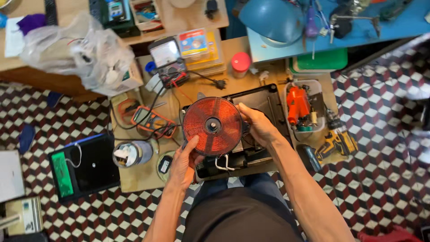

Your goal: The person uses a cordless drill to remove and reinstall screws on a disassembled electronic device with a visible copper coil and circuit board. They handle the copper coil, adjust wires, and use a multimeter to test connections on the workbench.

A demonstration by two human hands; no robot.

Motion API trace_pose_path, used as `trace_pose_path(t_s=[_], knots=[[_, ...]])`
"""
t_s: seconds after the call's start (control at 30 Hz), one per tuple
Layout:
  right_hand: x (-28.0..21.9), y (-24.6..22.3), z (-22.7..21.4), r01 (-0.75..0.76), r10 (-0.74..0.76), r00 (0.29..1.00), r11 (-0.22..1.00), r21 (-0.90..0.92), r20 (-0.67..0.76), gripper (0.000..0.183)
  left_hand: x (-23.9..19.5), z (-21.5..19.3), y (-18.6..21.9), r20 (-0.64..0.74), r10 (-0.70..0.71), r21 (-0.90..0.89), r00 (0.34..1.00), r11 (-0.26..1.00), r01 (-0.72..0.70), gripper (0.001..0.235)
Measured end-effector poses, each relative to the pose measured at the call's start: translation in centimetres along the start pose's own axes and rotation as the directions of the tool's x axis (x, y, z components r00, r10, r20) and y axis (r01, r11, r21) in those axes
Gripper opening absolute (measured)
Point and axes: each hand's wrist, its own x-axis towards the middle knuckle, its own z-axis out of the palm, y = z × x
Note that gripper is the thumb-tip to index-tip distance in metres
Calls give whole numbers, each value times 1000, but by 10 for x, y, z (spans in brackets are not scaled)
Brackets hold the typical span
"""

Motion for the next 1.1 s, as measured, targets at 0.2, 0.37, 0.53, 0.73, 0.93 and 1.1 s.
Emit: trace_pose_path(t_s=[0.2, 0.37, 0.53, 0.73, 0.93, 1.1], knots=[[-4, 2, 27, -108, 108, 994, 991, 85, -5, 45, -54, 9, -7, -70, 152, -47, 986, 987, -155, 34], [-5, -21, 35, -182, 212, 959, 970, -163, 188, 48, -80, -5, 1, -48, 77, -57, 996, 995, -79, 43], [9, -40, 75, -128, 319, 900, 844, -521, 296, 49, -76, -18, 23, -1, 107, -117, 994, 987, -107, 49], [19, -49, 117, 189, 114, 912, 735, -651, 394, 48, -87, -33, 19, -76, 199, -25, 977, 979, -202, 46], [-18, -28, 58, 234, -324, 928, 891, -388, -185, 36, -80, -83, 13, -192, 266, -156, 945, 942, -297, 31], [-64, 59, 33, -212, 133, 942, 948, -238, -309, 40, -52, -107, 2, -197, 188, -216, 962, 949, -229, 30]])
